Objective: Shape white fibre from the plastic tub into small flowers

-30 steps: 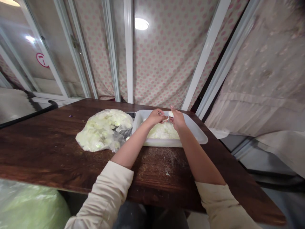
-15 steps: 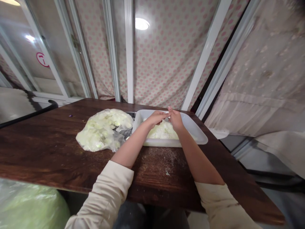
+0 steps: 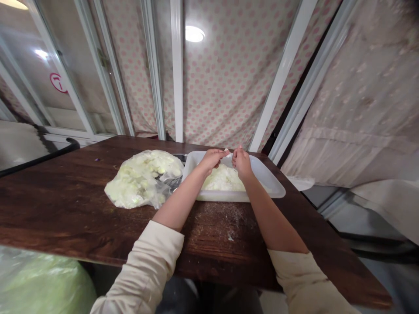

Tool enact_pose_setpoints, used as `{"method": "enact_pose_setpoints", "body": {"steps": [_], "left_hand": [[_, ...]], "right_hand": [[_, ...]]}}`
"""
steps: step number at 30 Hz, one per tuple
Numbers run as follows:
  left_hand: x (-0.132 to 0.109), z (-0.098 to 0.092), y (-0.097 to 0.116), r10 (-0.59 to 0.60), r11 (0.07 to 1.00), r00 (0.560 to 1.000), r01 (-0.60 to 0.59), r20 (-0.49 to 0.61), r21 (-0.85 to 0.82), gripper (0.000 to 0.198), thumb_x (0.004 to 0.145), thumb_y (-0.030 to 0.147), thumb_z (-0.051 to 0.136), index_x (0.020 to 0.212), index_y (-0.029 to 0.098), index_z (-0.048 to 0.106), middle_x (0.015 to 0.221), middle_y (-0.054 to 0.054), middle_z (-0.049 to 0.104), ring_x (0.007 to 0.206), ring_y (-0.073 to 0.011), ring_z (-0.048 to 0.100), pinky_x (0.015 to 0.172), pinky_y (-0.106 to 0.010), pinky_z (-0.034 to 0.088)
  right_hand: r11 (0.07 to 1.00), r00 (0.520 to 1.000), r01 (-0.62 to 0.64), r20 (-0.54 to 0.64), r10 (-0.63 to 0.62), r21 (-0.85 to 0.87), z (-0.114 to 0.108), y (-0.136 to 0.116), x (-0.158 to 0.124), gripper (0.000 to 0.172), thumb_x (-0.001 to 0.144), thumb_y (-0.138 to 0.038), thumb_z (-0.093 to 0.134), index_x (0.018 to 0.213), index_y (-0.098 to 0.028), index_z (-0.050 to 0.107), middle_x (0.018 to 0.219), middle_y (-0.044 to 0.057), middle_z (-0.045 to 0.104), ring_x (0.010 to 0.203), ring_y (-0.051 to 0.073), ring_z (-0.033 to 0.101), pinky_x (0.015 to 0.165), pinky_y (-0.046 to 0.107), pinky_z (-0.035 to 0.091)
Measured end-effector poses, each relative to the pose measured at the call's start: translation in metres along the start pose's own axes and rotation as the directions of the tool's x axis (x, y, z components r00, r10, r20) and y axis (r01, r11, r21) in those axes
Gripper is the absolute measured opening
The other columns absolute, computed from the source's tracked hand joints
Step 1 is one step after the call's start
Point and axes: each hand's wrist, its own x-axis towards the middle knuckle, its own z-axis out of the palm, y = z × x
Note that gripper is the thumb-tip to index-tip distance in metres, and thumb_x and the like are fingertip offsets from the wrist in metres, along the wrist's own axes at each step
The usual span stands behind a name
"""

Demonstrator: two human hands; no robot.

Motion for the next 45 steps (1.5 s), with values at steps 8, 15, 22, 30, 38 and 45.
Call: {"method": "enact_pose_setpoints", "body": {"steps": [8,15,22,30,38,45], "left_hand": [[0.002,0.000,0.003,-0.038,0.997,0.977,0.022,-0.210,-0.076,0.018,0.071,0.028,0.058,0.062,0.014,0.052,0.048,0.005,0.035,0.039,-0.0029,0.028,0.041,-0.020,0.018],[0.006,-0.002,-0.002,0.020,0.998,0.982,-0.029,-0.188,-0.047,0.029,0.066,0.035,0.064,0.053,0.015,0.048,0.044,0.007,0.032,0.039,-0.0029,0.025,0.042,-0.021,0.017],[0.007,-0.002,-0.003,0.009,1.000,0.986,-0.009,-0.167,-0.001,0.031,0.066,0.030,0.065,0.052,0.016,0.041,0.043,0.007,0.034,0.040,-0.0030,0.028,0.042,-0.020,0.019],[0.002,-0.002,-0.005,0.055,0.994,0.998,-0.051,-0.038,0.093,0.029,0.067,0.041,0.063,0.060,0.014,0.055,0.047,0.005,0.040,0.041,-0.0030,0.024,0.044,-0.021,0.015],[-0.001,0.000,0.003,0.063,0.995,0.972,-0.042,-0.224,0.095,0.013,0.071,0.025,0.060,0.068,0.013,0.060,0.048,0.005,0.040,0.044,-0.0038,0.026,0.044,-0.021,0.019],[-0.002,0.001,0.004,0.066,0.995,0.990,-0.057,-0.122,0.082,0.029,0.067,0.037,0.064,0.084,0.015,0.064,0.049,0.005,0.041,0.041,-0.0036,0.025,0.041,-0.021,0.017]], "right_hand": [[0.994,0.999,0.040,-0.006,-0.040,0.104,0.003,-0.002,-0.003,0.050,0.080,-0.065,0.036,0.059,-0.020,0.035,0.041,-0.008,0.025,0.035,0.006,0.024,0.035,0.019,0.021],[0.998,0.994,0.061,0.092,-0.061,0.006,0.005,-0.007,-0.006,0.047,0.073,-0.066,0.045,0.065,-0.020,0.043,0.042,-0.008,0.030,0.035,0.006,0.028,0.035,0.019,0.023],[0.999,0.968,-0.003,0.250,0.013,-0.041,0.008,-0.005,-0.008,0.049,0.071,-0.067,0.048,0.075,-0.019,0.048,0.047,-0.006,0.044,0.038,0.007,0.039,0.036,0.019,0.031],[0.974,0.964,-0.172,0.229,0.135,0.148,0.004,-0.010,-0.007,0.031,0.077,-0.048,0.053,0.073,-0.019,0.047,0.044,-0.007,0.042,0.037,0.006,0.038,0.038,0.019,0.029],[0.971,0.985,-0.160,0.096,0.145,0.176,-0.004,-0.006,-0.004,0.030,0.070,-0.047,0.059,0.075,-0.018,0.054,0.043,-0.007,0.041,0.036,0.006,0.036,0.037,0.018,0.025],[0.992,0.993,-0.117,-0.013,0.118,0.035,0.001,-0.009,-0.005,0.029,0.073,-0.045,0.056,0.072,-0.017,0.057,0.040,-0.007,0.041,0.034,0.006,0.033,0.034,0.019,0.025]]}}
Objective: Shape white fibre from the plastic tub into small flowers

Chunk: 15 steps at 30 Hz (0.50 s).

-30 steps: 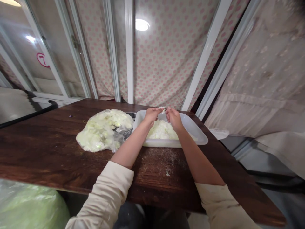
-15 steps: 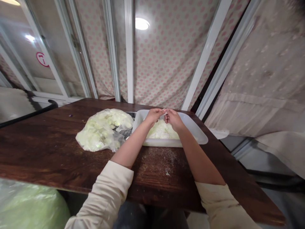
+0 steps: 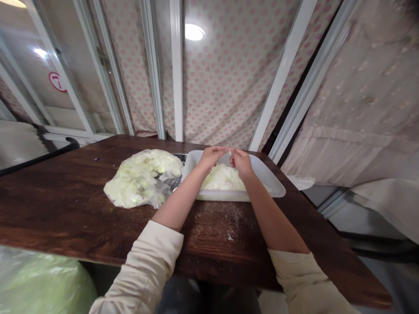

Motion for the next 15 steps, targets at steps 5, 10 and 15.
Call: {"method": "enact_pose_setpoints", "body": {"steps": [5,10,15], "left_hand": [[-0.004,0.001,0.002,0.037,0.998,0.996,-0.040,0.080,0.043,0.022,0.065,0.033,0.066,0.071,0.012,0.066,0.047,0.005,0.043,0.042,-0.0029,0.025,0.043,-0.021,0.019],[-0.003,0.002,0.001,0.031,0.997,0.999,-0.033,0.025,0.071,0.015,0.068,0.025,0.061,0.062,0.012,0.065,0.047,0.003,0.047,0.046,-0.0048,0.034,0.048,-0.020,0.026],[0.006,0.001,-0.008,0.079,0.997,0.997,-0.079,0.000,0.022,0.015,0.066,0.026,0.061,0.063,0.012,0.065,0.056,0.001,0.057,0.053,-0.0067,0.043,0.054,-0.020,0.033]], "right_hand": [[0.999,0.998,0.035,0.044,-0.034,-0.017,0.002,-0.001,-0.002,0.028,0.074,-0.043,0.054,0.074,-0.016,0.059,0.040,-0.006,0.041,0.034,0.006,0.033,0.034,0.019,0.024],[1.000,0.996,-0.003,0.095,0.002,0.007,0.001,-0.003,-0.003,0.039,0.077,-0.052,0.049,0.083,-0.015,0.060,0.041,-0.006,0.043,0.034,0.006,0.035,0.035,0.018,0.026],[0.996,0.989,-0.082,0.123,0.078,0.030,0.003,-0.003,-0.001,0.046,0.083,-0.059,0.034,0.078,-0.017,0.052,0.042,-0.003,0.048,0.033,0.008,0.039,0.035,0.019,0.027]]}}
